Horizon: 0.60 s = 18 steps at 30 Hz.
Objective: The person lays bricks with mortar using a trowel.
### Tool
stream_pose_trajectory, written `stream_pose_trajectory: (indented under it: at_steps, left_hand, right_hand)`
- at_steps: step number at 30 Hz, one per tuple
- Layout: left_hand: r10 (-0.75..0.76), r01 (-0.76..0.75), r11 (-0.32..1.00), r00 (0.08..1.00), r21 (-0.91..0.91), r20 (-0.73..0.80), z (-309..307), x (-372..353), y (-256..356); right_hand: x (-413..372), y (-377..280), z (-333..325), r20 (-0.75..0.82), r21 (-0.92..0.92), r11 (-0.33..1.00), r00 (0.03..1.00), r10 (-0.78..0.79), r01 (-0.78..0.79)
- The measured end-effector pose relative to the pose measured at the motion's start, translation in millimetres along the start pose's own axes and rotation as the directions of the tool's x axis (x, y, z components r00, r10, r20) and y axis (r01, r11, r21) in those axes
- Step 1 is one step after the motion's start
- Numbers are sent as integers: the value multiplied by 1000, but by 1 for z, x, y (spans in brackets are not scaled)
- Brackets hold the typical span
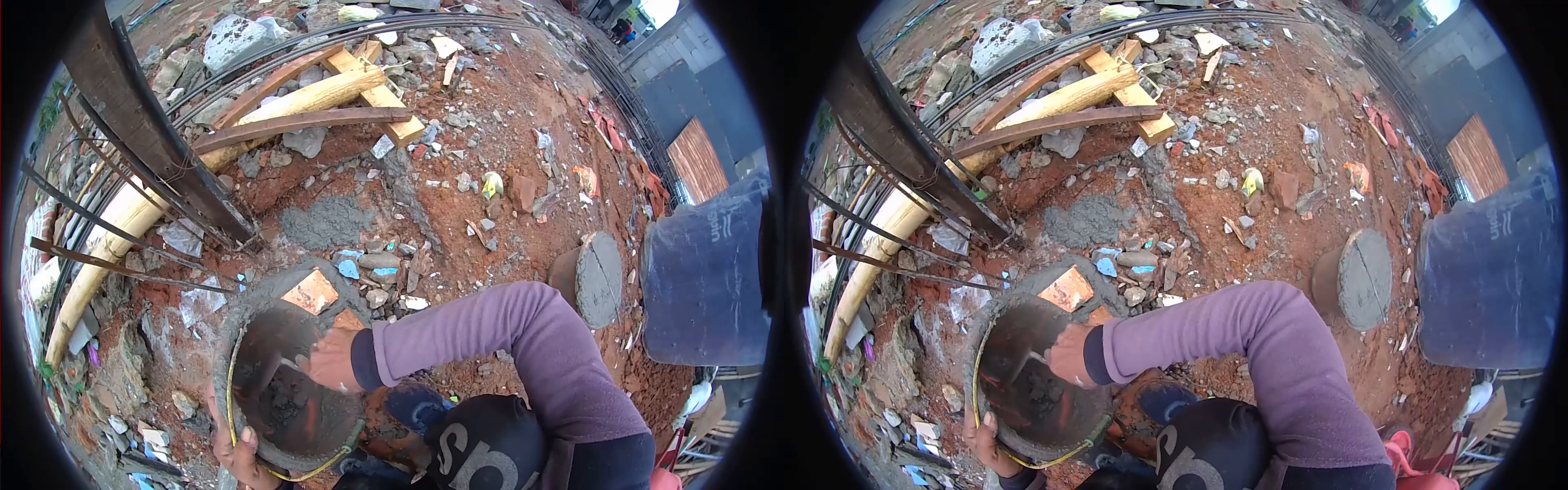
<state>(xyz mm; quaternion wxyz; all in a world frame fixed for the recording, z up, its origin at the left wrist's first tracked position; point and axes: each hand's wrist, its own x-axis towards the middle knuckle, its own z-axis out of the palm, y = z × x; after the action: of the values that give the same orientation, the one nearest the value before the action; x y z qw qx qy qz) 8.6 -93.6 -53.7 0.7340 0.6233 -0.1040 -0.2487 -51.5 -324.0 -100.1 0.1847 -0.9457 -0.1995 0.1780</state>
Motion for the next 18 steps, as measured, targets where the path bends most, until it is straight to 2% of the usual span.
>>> stream_pose_trajectory:
  at_steps: [1, 3, 4, 5, 6, 9, 10, 13, 14, 16, 18]
  left_hand:
    - [54, -53, 998, 998, 39, -24, 5, 2, -1]
    - [166, -155, 979, 983, 131, -76, 17, 2, -6]
    - [26, -22, 996, 999, 84, -44, 11, 1, 2]
    - [42, -37, 992, 998, 117, -39, 5, 1, -1]
    - [52, -46, 987, 998, 152, -36, -1, -2, -7]
    - [61, -47, 975, 996, 219, -58, -4, -10, -11]
    - [32, -19, 978, 998, 208, -59, -5, -13, -13]
    - [-9, 10, 972, 1000, 234, -6, -10, -9, -8]
    - [-30, 32, 974, 999, 225, -12, -16, -11, -11]
    - [-31, -1, 954, 994, 300, 101, -28, -6, -6]
    - [-24, 19, 964, 1000, 265, 15, -29, -11, -7]
  right_hand:
    - [8, 1, -5, -127, -34, 995, 988, 85, -90]
    - [21, 3, -3, -46, -25, 989, 989, 142, -143]
    - [24, -3, 10, -5, -17, 985, 985, 170, -170]
    - [27, -6, 23, 39, -9, 981, 980, 196, -196]
    - [28, 0, 20, 189, 89, 992, 980, 69, -87]
    - [41, 24, 27, 401, 193, 980, 907, -129, 54]
    - [44, 28, 23, 469, 205, 978, 881, -62, -40]
    - [51, 39, 25, 541, 404, 914, 813, -214, -28]
    - [50, 43, 24, 565, 506, 858, 787, -249, -91]
    - [43, 47, 52, 589, 708, 650, 739, -326, -277]
    - [35, 40, 70, 555, 827, 372, 716, -424, -422]
